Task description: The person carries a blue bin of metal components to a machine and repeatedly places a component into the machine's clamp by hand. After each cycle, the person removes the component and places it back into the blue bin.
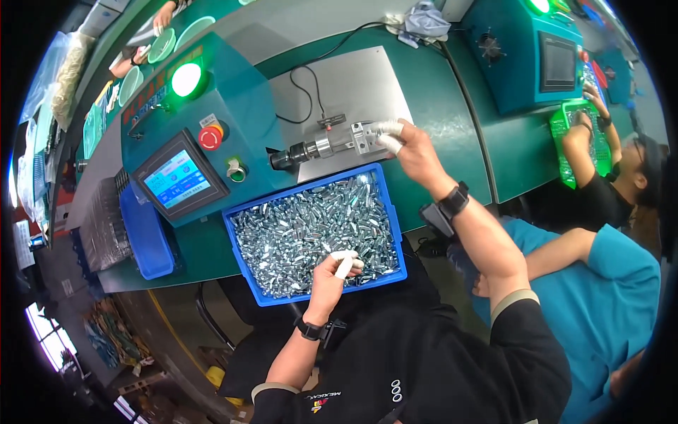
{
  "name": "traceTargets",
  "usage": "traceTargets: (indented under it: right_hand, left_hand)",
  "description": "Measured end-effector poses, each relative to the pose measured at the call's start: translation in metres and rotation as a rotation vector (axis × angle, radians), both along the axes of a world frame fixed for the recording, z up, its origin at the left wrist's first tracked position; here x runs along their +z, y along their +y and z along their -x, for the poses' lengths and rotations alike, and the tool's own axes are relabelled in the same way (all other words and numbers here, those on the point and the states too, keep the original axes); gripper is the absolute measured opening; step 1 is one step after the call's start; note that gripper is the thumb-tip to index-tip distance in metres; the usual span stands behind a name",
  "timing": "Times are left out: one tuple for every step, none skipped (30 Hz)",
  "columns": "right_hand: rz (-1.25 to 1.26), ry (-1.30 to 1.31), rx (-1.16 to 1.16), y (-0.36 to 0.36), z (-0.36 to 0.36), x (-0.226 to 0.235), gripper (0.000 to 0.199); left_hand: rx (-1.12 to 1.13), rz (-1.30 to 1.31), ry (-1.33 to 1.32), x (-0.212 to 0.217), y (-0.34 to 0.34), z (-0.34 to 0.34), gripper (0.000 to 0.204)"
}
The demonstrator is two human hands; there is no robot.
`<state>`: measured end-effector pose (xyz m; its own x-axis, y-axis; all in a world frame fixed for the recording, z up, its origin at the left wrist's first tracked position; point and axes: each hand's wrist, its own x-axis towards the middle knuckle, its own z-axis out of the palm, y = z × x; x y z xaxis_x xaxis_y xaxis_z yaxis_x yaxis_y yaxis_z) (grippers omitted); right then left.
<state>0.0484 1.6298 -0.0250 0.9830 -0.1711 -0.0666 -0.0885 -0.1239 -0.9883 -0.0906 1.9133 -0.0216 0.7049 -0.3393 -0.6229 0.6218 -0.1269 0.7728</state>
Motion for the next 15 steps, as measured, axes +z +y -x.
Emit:
traceTargets:
  right_hand:
    - [0.097,0.022,0.041,-0.002,-0.006,-0.003,0.025]
    - [0.195,0.04,0.084,-0.004,-0.012,-0.006,0.025]
    - [0.294,0.056,0.127,-0.005,-0.017,-0.008,0.025]
    - [0.294,0.059,0.134,-0.005,-0.021,-0.008,0.025]
    - [0.372,-0.025,0.139,-0.003,-0.025,-0.008,0.024]
    - [0.449,-0.111,0.142,-0.002,-0.029,-0.008,0.024]
    - [0.526,-0.199,0.144,-0.001,-0.032,-0.008,0.023]
    - [0.527,-0.2,0.148,-0.001,-0.035,-0.01,0.023]
    - [0.499,-0.199,0.166,-0.001,-0.036,-0.011,0.021]
    - [0.471,-0.198,0.184,-0.002,-0.038,-0.012,0.019]
    - [0.444,-0.196,0.201,-0.003,-0.039,-0.013,0.017]
    - [0.445,-0.197,0.204,-0.003,-0.039,-0.013,0.017]
    - [0.488,-0.211,0.218,-0.004,-0.039,-0.014,0.015]
    - [0.53,-0.224,0.23,-0.005,-0.039,-0.014,0.014]
    - [0.572,-0.238,0.243,-0.005,-0.039,-0.015,0.012]
  left_hand:
    - [0.006,-0.009,0.009,-0.002,-0.001,0.002,0.021]
    - [0.015,-0.012,0.017,-0.003,-0.002,0.004,0.021]
    - [0.023,-0.012,0.024,-0.004,-0.002,0.005,0.021]
    - [0.03,-0.011,0.03,-0.006,-0.002,0.007,0.021]
    - [0.035,-0.009,0.035,-0.006,-0.003,0.008,0.021]
    - [0.04,-0.008,0.037,-0.007,-0.003,0.008,0.021]
    - [0.051,-0.004,0.044,-0.007,-0.003,0.008,0.021]
    - [0.061,0.001,0.05,-0.006,-0.003,0.007,0.021]
    - [0.071,0.006,0.055,-0.007,-0.003,0.007,0.021]
    - [0.073,0.008,0.054,-0.008,-0.002,0.007,0.021]
    - [0.072,0.01,0.059,-0.009,0.0,0.007,0.021]
    - [0.072,0.012,0.066,-0.009,0.002,0.008,0.021]
    - [0.071,0.013,0.074,-0.009,0.003,0.008,0.021]
    - [0.074,0.015,0.074,-0.009,0.005,0.008,0.021]
    - [0.072,0.009,0.073,-0.009,0.006,0.007,0.021]
